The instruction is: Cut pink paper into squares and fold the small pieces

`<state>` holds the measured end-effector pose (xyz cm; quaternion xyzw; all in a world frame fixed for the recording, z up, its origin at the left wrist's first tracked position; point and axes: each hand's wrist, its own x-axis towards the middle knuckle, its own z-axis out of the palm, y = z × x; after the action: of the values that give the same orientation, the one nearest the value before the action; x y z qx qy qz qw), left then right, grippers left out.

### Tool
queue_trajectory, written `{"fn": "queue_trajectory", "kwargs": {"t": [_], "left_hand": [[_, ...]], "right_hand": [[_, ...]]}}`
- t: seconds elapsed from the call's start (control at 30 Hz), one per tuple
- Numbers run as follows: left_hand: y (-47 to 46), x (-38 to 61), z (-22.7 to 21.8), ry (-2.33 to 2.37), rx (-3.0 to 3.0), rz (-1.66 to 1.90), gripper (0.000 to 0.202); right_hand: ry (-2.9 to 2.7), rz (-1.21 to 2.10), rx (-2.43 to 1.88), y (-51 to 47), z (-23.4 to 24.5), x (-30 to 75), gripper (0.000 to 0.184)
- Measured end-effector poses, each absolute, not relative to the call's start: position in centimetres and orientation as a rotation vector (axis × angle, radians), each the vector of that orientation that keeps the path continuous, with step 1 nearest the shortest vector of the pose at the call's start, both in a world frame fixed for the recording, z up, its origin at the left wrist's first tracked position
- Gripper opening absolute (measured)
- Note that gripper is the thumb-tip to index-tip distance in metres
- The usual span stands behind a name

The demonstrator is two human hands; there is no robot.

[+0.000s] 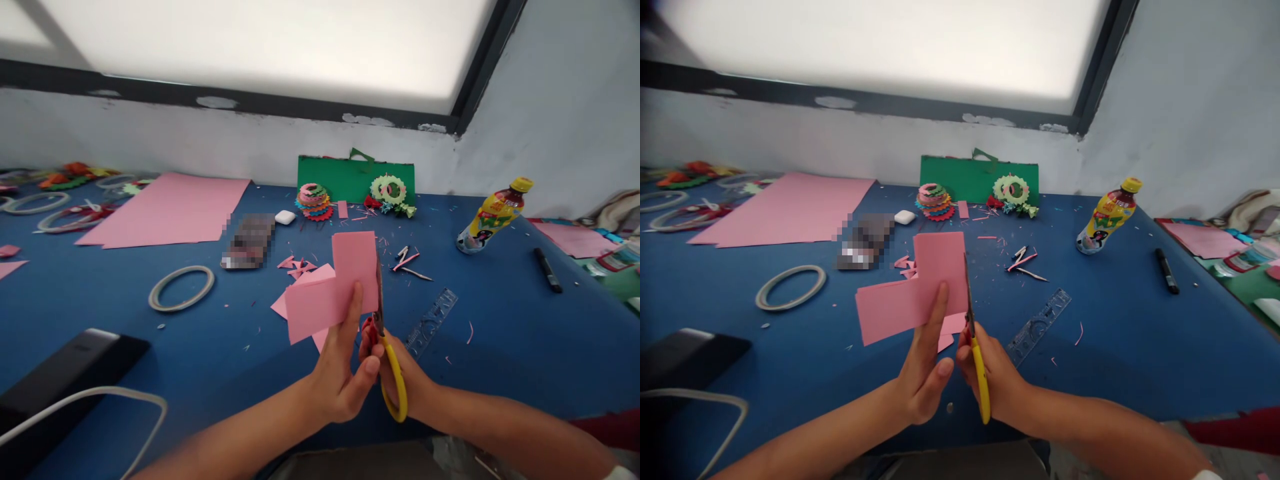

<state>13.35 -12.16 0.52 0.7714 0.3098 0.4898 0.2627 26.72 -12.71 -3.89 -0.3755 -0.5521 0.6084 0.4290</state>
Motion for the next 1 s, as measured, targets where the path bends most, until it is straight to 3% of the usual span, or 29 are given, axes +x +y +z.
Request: {"fn": "queue_trajectory", "kwargs": {"t": [0.33,1.0], "left_hand": [[-12.1,13.5,0.3,0.831,2.121,1.365,0.067],[-12.1,13.1,0.3,0.831,2.134,1.376,0.064]], "right_hand": [[-1.285,1.655,-0.842,-12.8,-3.6,26.9,0.032],[-1.334,1.606,-0.861,-12.4,-2.6,27.4,0.045]]}}
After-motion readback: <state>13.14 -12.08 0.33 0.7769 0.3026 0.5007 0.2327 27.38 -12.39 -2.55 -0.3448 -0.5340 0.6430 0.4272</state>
